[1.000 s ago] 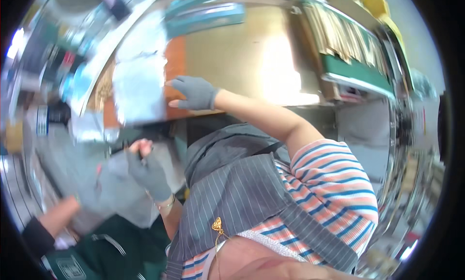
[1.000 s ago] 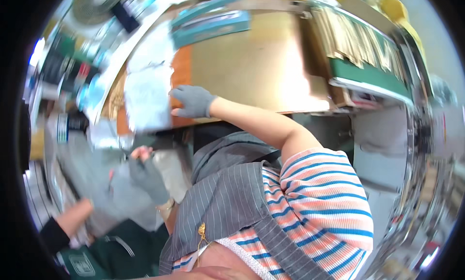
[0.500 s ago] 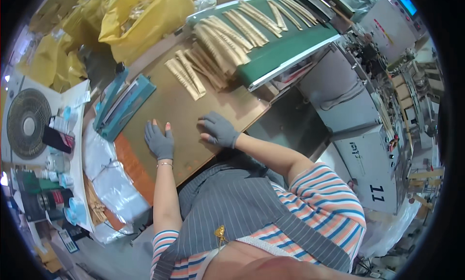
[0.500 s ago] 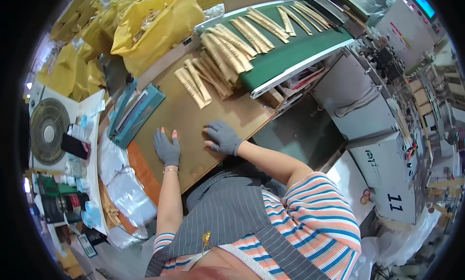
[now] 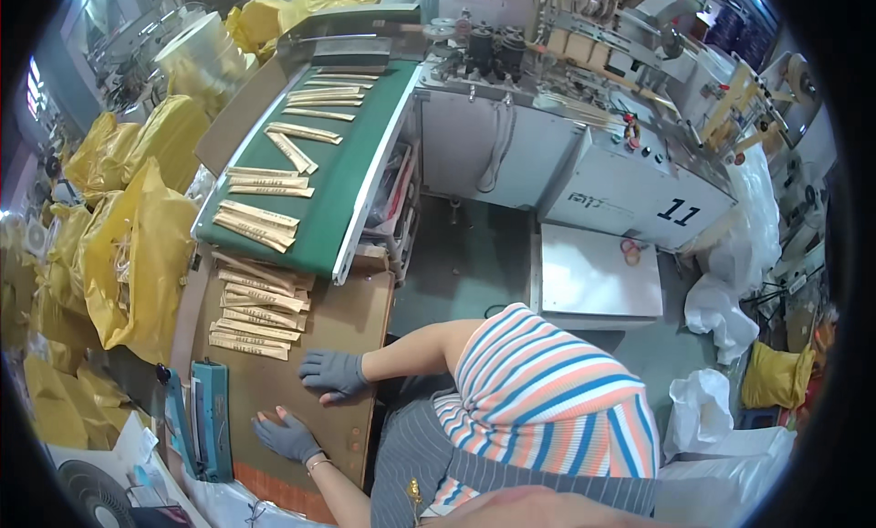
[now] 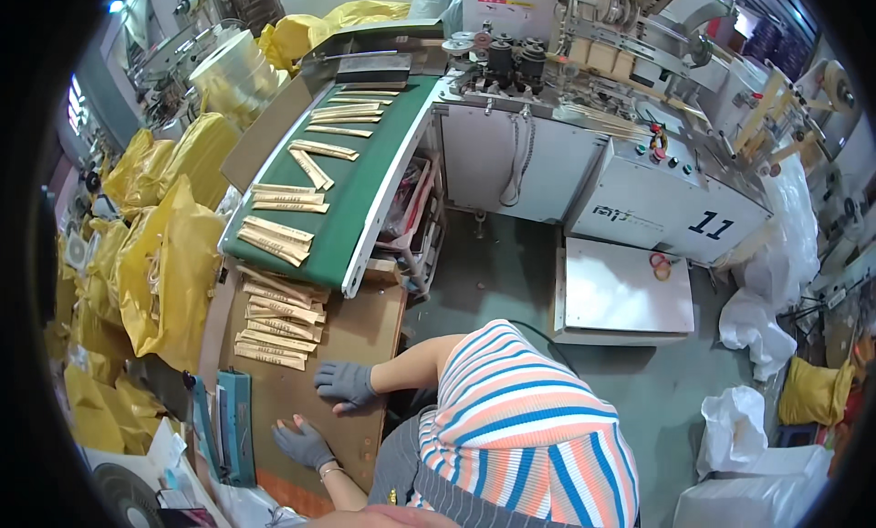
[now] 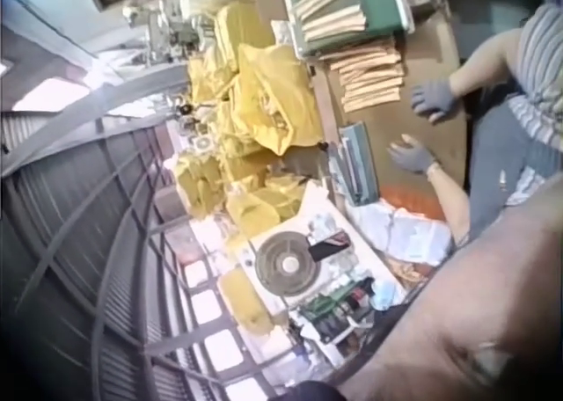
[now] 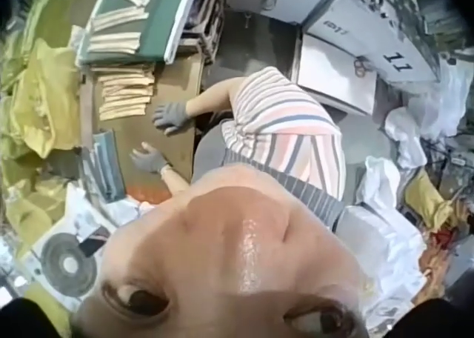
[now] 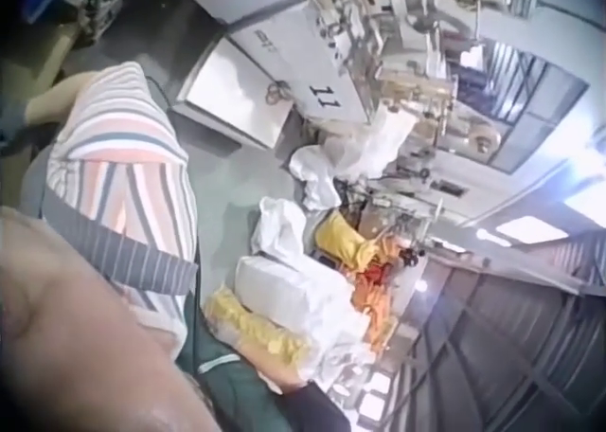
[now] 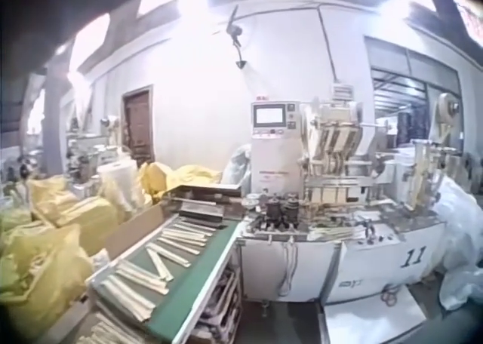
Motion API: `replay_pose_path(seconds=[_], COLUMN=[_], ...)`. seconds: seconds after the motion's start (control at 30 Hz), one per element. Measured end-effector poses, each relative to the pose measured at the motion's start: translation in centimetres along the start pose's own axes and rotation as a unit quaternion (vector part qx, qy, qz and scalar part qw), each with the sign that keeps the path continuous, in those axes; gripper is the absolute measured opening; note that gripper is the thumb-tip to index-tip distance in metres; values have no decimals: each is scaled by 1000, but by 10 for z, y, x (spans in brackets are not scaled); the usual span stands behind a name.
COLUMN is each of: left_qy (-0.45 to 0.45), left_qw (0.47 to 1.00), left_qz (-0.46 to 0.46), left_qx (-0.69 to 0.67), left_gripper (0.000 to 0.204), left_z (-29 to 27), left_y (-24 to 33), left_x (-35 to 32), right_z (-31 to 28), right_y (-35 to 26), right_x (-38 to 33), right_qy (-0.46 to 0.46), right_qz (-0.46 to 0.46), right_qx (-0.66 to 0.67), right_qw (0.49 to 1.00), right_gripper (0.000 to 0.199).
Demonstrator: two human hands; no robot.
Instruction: Gathering bundles of wooden sticks and placing them into plastic bags for sealing.
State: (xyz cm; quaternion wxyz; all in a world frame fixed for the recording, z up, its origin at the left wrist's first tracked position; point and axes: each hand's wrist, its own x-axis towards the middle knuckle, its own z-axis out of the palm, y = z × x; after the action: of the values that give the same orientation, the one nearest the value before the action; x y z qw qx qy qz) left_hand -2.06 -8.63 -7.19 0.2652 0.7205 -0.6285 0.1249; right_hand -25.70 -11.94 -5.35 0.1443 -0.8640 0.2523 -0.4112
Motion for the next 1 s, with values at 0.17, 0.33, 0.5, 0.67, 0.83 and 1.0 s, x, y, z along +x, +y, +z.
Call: replay_pose_path(seconds=[0.17,0.33,0.5,0.67,0.83,1.0], left_qy=[-13,-21,20,6,-13,16], left_qw=[1000,999,1000,1000,999,1000], left_qz=[-17,-27,-5,-20,-47,-12], left_qx=[-12,-14,-23,-21,12,-20], left_gripper=[53,53,49,50,52,50], left_z=[-1,1,7,2,2,-4], left_y=[-2,-3,-2,2,1,14], left_x=[1,0,-1,-3,-6,6], right_z=[5,7,3,6,5,-5], right_y=[3,4,0,2,0,-4], right_x=[2,1,0,-2,3,19], right_qy=[-4,-20,-19,-21,-58,-91], right_qz=[-7,1,-5,-6,34,152], right_qx=[0,-15,-19,-35,-26,-12], right_qw=[1000,1000,1000,999,997,984], right_gripper=[44,42,42,41,38,54])
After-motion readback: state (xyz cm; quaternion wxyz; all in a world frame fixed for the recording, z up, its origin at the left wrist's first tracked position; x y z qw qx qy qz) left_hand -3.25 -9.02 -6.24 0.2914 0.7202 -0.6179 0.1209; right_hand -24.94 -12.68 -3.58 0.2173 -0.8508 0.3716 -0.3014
